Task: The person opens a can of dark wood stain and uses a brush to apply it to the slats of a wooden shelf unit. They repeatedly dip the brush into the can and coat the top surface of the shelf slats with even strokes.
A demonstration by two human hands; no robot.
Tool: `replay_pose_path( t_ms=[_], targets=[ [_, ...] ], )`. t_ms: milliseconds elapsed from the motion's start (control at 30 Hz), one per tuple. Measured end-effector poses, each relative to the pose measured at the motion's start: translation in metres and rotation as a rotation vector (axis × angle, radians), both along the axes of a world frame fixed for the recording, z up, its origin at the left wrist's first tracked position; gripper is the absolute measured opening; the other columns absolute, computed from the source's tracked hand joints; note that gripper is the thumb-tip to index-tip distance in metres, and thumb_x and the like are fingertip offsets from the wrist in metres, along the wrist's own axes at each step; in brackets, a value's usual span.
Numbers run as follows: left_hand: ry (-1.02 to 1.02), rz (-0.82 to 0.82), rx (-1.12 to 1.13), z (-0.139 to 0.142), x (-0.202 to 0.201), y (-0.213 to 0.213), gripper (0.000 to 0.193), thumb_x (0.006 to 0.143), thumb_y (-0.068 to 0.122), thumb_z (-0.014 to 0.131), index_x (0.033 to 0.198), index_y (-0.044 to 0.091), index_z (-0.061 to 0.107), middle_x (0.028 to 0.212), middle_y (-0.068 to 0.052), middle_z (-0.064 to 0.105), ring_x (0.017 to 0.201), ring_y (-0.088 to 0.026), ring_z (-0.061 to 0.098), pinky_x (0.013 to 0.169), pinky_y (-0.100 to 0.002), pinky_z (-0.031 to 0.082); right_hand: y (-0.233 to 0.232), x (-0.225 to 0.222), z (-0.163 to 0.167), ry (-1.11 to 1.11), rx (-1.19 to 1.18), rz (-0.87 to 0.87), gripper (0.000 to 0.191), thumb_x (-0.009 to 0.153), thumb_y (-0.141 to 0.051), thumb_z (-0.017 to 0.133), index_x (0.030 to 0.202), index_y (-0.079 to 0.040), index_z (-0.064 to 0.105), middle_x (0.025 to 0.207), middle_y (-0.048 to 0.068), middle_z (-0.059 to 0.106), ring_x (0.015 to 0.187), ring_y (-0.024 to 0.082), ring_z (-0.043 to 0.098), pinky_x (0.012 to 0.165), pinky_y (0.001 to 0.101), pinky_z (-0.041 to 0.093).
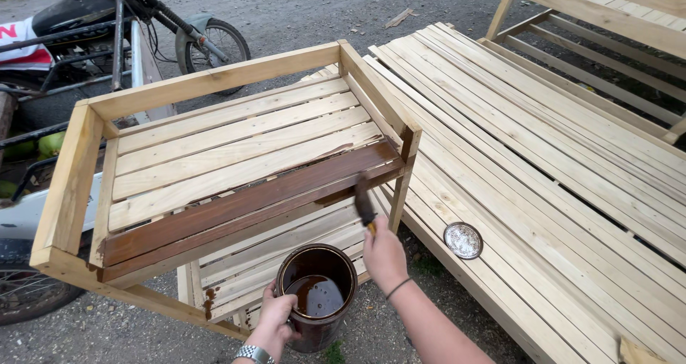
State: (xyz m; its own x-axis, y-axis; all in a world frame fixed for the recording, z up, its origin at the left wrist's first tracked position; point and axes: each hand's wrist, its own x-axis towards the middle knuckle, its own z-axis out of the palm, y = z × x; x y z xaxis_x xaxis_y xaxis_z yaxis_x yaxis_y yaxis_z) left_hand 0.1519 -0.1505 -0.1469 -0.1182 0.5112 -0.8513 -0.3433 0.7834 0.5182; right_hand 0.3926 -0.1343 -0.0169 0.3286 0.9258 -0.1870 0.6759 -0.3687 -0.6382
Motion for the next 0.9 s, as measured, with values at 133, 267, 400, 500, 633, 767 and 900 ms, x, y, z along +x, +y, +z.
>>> replay_pose_path(
  t_ms=[133, 267, 400, 500, 633, 767, 900],
  targets=[
    [-0.037, 0.024, -0.007, 0.0, 0.001, 0.0, 0.099, 0.078, -0.013, 0.052, 0.159, 0.035, 0.021, 0.157, -0.018, 0.033, 0.141, -0.054, 0.04, 0.097, -0.096, 0.024, -0.003, 0.03, 0.026, 0.277, 0.04, 0.091, 0.012, 0.095, -0.021, 0.06, 0.102, -0.014, 0.066, 0.075, 0.0, 0.072, 0.063, 0.009, 0.068, 0.059, 0.0278, 0.057],
    [-0.03, 0.024, 0.009, 0.0, 0.002, 0.001, 0.099, 0.076, -0.014, 0.052, 0.158, 0.034, 0.026, 0.156, -0.018, 0.035, 0.141, -0.054, 0.038, 0.098, -0.095, 0.021, 0.054, 0.095, 0.053, 0.546, -0.064, 0.058, 0.011, 0.096, -0.02, 0.066, 0.094, -0.01, 0.069, 0.062, 0.007, 0.064, 0.043, 0.01, 0.044, 0.04, 0.0241, 0.03],
    [-0.031, 0.017, 0.013, 0.0, 0.006, 0.001, 0.1, 0.075, -0.014, 0.053, 0.158, 0.035, 0.025, 0.157, -0.018, 0.034, 0.142, -0.054, 0.036, 0.097, -0.096, 0.02, 0.102, 0.128, 0.06, 0.633, -0.191, -0.016, 0.013, 0.1, -0.022, 0.06, 0.093, -0.01, 0.061, 0.06, 0.002, 0.055, 0.04, 0.008, 0.032, 0.037, 0.0239, 0.024],
    [-0.042, 0.022, 0.007, 0.0, 0.007, 0.001, 0.101, 0.075, -0.013, 0.053, 0.159, 0.036, 0.023, 0.158, -0.017, 0.033, 0.141, -0.055, 0.036, 0.097, -0.097, 0.018, 0.107, 0.154, 0.058, 0.633, -0.261, -0.122, 0.014, 0.1, -0.022, 0.056, 0.093, -0.01, 0.059, 0.059, 0.0, 0.051, 0.041, 0.008, 0.028, 0.037, 0.0243, 0.022],
    [-0.057, 0.024, 0.012, -0.001, 0.011, -0.002, 0.101, 0.076, -0.013, 0.053, 0.159, 0.037, 0.024, 0.157, -0.018, 0.034, 0.14, -0.056, 0.038, 0.097, -0.095, 0.02, 0.09, 0.193, 0.056, 0.571, -0.169, -0.233, 0.015, 0.1, -0.017, 0.055, 0.093, -0.006, 0.061, 0.059, 0.0, 0.05, 0.041, 0.008, 0.028, 0.037, 0.025, 0.022],
    [-0.028, 0.009, 0.023, -0.003, 0.013, -0.005, 0.098, 0.076, -0.012, 0.055, 0.158, 0.034, 0.025, 0.157, -0.019, 0.037, 0.14, -0.055, 0.04, 0.096, -0.097, 0.019, 0.082, 0.174, 0.039, 0.616, -0.087, -0.264, 0.012, 0.099, -0.015, 0.057, 0.093, -0.005, 0.06, 0.058, 0.001, 0.05, 0.039, 0.009, 0.03, 0.035, 0.026, 0.021],
    [-0.044, 0.014, 0.001, -0.002, 0.009, -0.005, 0.098, 0.077, -0.012, 0.054, 0.158, 0.036, 0.025, 0.158, -0.019, 0.033, 0.142, -0.056, 0.036, 0.099, -0.096, 0.018, 0.068, 0.108, 0.018, 0.729, -0.12, -0.224, 0.011, 0.098, -0.015, 0.056, 0.094, -0.006, 0.06, 0.055, -0.001, 0.049, 0.037, 0.009, 0.031, 0.034, 0.0263, 0.022]
  ],
)
